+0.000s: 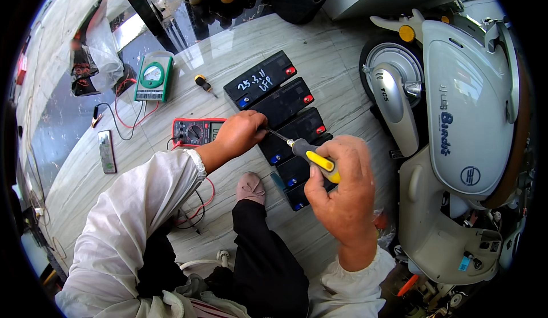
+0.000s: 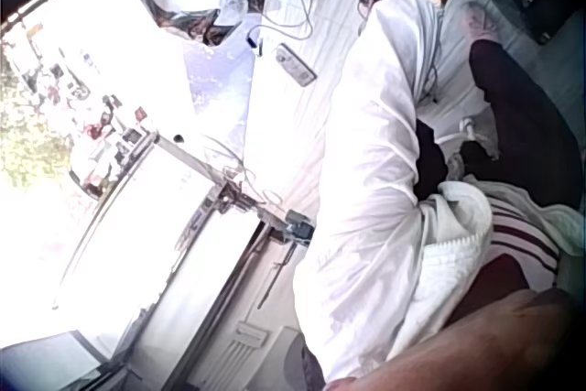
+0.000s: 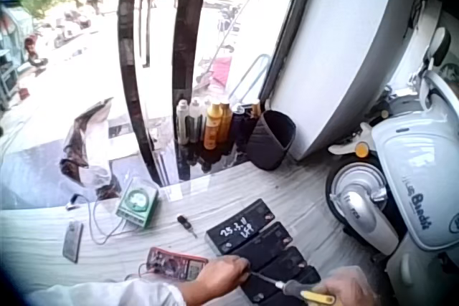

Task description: The person uses a screwdriver to tighten terminals on a series of connected batteries. They also use a multimeter to measure voltage across the battery terminals.

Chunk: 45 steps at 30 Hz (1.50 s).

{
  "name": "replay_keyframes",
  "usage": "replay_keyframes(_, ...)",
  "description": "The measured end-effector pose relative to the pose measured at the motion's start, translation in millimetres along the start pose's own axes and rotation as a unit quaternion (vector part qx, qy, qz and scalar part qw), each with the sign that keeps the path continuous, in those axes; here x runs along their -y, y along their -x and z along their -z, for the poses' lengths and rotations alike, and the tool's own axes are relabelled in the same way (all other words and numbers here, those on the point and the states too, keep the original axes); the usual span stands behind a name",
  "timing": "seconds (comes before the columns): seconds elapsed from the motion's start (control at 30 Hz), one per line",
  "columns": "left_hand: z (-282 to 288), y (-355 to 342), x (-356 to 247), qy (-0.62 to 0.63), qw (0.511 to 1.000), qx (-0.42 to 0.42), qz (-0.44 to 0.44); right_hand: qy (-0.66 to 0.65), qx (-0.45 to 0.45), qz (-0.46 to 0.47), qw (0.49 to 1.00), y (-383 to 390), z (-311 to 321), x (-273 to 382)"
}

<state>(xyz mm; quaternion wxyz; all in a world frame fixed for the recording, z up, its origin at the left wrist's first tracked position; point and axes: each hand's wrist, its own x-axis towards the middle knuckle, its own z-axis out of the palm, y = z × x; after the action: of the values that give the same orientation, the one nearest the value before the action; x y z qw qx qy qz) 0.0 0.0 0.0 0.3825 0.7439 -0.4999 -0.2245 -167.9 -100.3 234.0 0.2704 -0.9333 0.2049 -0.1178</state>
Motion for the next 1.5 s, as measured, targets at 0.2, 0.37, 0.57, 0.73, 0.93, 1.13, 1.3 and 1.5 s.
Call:
replay_keyframes(0.2, 2, 0, -1, -0.004, 1.000, -0.009, -0.003, 0.060, 0.091, 0.065, 0.992, -32, 16, 18)
replay_keyframes(0.37, 15, 11, -1, 0.281, 0.940, -0.001, 0.194, 0.150, 0.105, -0.002, 0.983, -43, 12, 25)
replay_keyframes(0.57, 72, 51, 34, 0.802, 0.491, 0.080, 0.329, 0.074, 0.042, 0.038, 0.996, -49, 5, 30)
replay_keyframes(0.73, 97, 71, 29, 0.760, 0.567, 0.069, 0.311, 0.124, 0.058, -0.095, 0.986, -52, 9, 26)
replay_keyframes(0.93, 127, 94, 19, 0.716, 0.637, 0.008, 0.287, 0.153, 0.076, -0.055, 0.984, -50, 5, 35)
replay_keyframes(1.13, 175, 140, -24, 0.713, 0.652, -0.082, 0.246, 0.112, -0.007, 0.055, 0.992, -42, 3, 34)
replay_keyframes(1.3, 219, 231, -112, 0.679, 0.673, -0.165, 0.242, 0.227, 0.044, -0.075, 0.970, -41, -6, 53)
replay_keyframes(1.5, 236, 355, -245, 0.791, 0.576, -0.133, 0.158, 0.197, -0.026, 0.043, 0.979, -43, 16, 7)
